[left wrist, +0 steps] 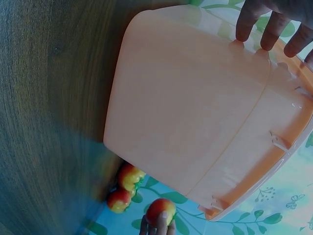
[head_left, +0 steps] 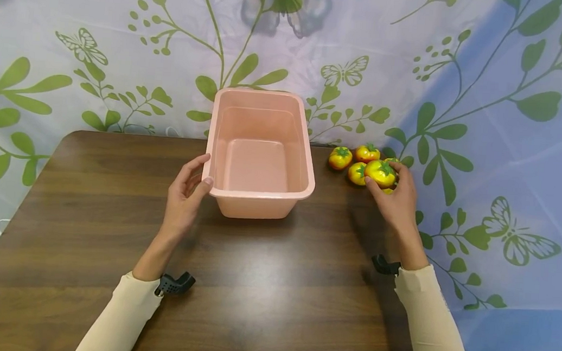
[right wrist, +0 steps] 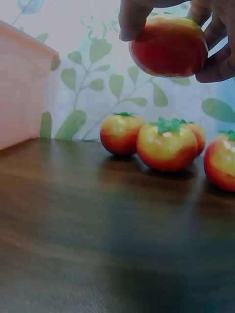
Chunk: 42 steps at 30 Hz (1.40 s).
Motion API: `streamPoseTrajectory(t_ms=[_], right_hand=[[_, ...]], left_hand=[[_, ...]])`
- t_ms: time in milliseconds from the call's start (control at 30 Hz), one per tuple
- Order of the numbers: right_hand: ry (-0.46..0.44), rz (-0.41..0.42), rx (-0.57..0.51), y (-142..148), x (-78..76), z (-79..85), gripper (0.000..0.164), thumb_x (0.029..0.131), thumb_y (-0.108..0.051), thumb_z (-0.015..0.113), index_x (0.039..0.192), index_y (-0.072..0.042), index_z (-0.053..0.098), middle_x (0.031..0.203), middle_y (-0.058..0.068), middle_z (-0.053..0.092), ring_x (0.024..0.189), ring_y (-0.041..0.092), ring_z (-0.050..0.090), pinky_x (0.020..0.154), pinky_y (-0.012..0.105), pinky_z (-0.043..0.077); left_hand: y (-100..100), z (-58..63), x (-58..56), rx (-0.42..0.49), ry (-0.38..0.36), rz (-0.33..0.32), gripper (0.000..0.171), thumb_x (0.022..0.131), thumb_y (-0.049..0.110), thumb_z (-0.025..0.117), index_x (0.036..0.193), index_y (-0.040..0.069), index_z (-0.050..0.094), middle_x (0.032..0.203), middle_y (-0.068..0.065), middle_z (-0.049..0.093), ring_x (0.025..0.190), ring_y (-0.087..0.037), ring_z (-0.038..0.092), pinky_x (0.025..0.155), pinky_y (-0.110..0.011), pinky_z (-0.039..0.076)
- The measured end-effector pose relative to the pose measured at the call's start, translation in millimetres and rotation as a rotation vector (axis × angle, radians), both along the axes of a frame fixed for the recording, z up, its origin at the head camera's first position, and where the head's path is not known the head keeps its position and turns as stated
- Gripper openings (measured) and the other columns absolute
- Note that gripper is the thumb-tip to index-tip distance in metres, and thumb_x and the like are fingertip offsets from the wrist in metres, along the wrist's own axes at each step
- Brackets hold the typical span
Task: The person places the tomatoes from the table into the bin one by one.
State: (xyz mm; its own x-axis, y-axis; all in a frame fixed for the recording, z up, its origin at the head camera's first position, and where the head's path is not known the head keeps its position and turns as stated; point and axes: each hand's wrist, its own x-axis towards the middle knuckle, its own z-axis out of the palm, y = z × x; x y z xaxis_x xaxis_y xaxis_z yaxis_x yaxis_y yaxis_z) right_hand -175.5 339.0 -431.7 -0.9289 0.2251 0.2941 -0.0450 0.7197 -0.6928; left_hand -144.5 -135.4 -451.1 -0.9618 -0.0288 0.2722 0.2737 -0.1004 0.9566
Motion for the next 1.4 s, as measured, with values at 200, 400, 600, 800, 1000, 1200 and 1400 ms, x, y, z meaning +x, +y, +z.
streamPoseTrajectory(t_ms=[200, 400, 600, 800, 1000, 1200, 1400], right_hand=[[-0.003, 0.031, 0.003, -16.5, -1.9, 14.0, 0.073, 0.096, -0.04, 0.08, 0.154, -0.006, 0.05, 0.151, 0.023, 0.055, 0.133, 0.041, 0.054, 0.114, 0.06, 0.046], [0.017, 0.075, -0.006, -37.2, -9.3, 21.6, 0.073, 0.096, -0.041, 0.08, 0.154, -0.008, 0.051, 0.148, 0.02, 0.057, 0.122, 0.035, 0.057, 0.1, 0.048, 0.048], [0.049, 0.13, -0.017, -60.1, -17.3, 30.6, 0.071, 0.093, -0.042, 0.083, 0.15, -0.009, 0.054, 0.144, 0.018, 0.06, 0.12, 0.033, 0.057, 0.102, 0.049, 0.05], [0.078, 0.193, -0.038, -83.6, -23.0, 42.7, 0.07, 0.091, -0.044, 0.085, 0.147, -0.011, 0.057, 0.145, 0.014, 0.062, 0.124, 0.031, 0.058, 0.108, 0.053, 0.052], [0.089, 0.242, -0.07, -105.6, -26.1, 52.7, 0.071, 0.091, -0.043, 0.086, 0.149, -0.013, 0.057, 0.145, 0.011, 0.062, 0.125, 0.028, 0.06, 0.107, 0.05, 0.057], [0.098, 0.294, -0.102, -126.0, -29.4, 59.3, 0.071, 0.091, -0.042, 0.085, 0.149, -0.013, 0.056, 0.148, 0.01, 0.06, 0.129, 0.028, 0.058, 0.112, 0.052, 0.056], [0.125, 0.345, -0.091, -143.3, -31.4, 60.2, 0.069, 0.091, -0.041, 0.085, 0.147, -0.013, 0.057, 0.143, 0.008, 0.063, 0.125, 0.025, 0.059, 0.108, 0.046, 0.055]], left_hand=[[-0.7, 2.2, 1.6, -0.014, -0.006, -0.002, 0.05, 0.107, 0.007, 0.062, 0.156, 0.012, 0.055, 0.161, -0.012, 0.054, 0.137, -0.025, 0.062, 0.105, -0.018, 0.056], [-1.5, 2.2, 1.4, -0.04, -0.008, -0.004, 0.05, 0.108, 0.009, 0.061, 0.157, 0.014, 0.054, 0.163, -0.01, 0.053, 0.142, -0.038, 0.057, 0.105, -0.017, 0.056], [-2.0, 0.1, 0.3, -0.044, 0.004, -0.002, 0.05, 0.108, 0.008, 0.061, 0.157, 0.014, 0.054, 0.162, -0.007, 0.053, 0.143, -0.048, 0.053, 0.106, -0.018, 0.055], [-1.9, -0.6, 0.6, -0.039, 0.01, -0.002, 0.05, 0.108, 0.009, 0.061, 0.157, 0.014, 0.054, 0.162, -0.007, 0.054, 0.142, -0.042, 0.056, 0.106, -0.019, 0.056], [-1.9, -0.8, 1.3, -0.026, 0.016, -0.005, 0.051, 0.108, 0.008, 0.061, 0.158, 0.013, 0.053, 0.162, -0.007, 0.054, 0.142, -0.04, 0.057, 0.105, -0.018, 0.056], [-1.5, -0.8, 0.8, -0.02, 0.023, -0.002, 0.051, 0.108, 0.007, 0.061, 0.157, 0.012, 0.054, 0.162, -0.008, 0.054, 0.143, -0.046, 0.054, 0.106, -0.019, 0.055], [-1.2, -0.7, 1.3, -0.031, 0.017, 0.004, 0.05, 0.108, 0.008, 0.061, 0.157, 0.014, 0.054, 0.162, -0.007, 0.054, 0.143, -0.045, 0.054, 0.107, -0.018, 0.055]])
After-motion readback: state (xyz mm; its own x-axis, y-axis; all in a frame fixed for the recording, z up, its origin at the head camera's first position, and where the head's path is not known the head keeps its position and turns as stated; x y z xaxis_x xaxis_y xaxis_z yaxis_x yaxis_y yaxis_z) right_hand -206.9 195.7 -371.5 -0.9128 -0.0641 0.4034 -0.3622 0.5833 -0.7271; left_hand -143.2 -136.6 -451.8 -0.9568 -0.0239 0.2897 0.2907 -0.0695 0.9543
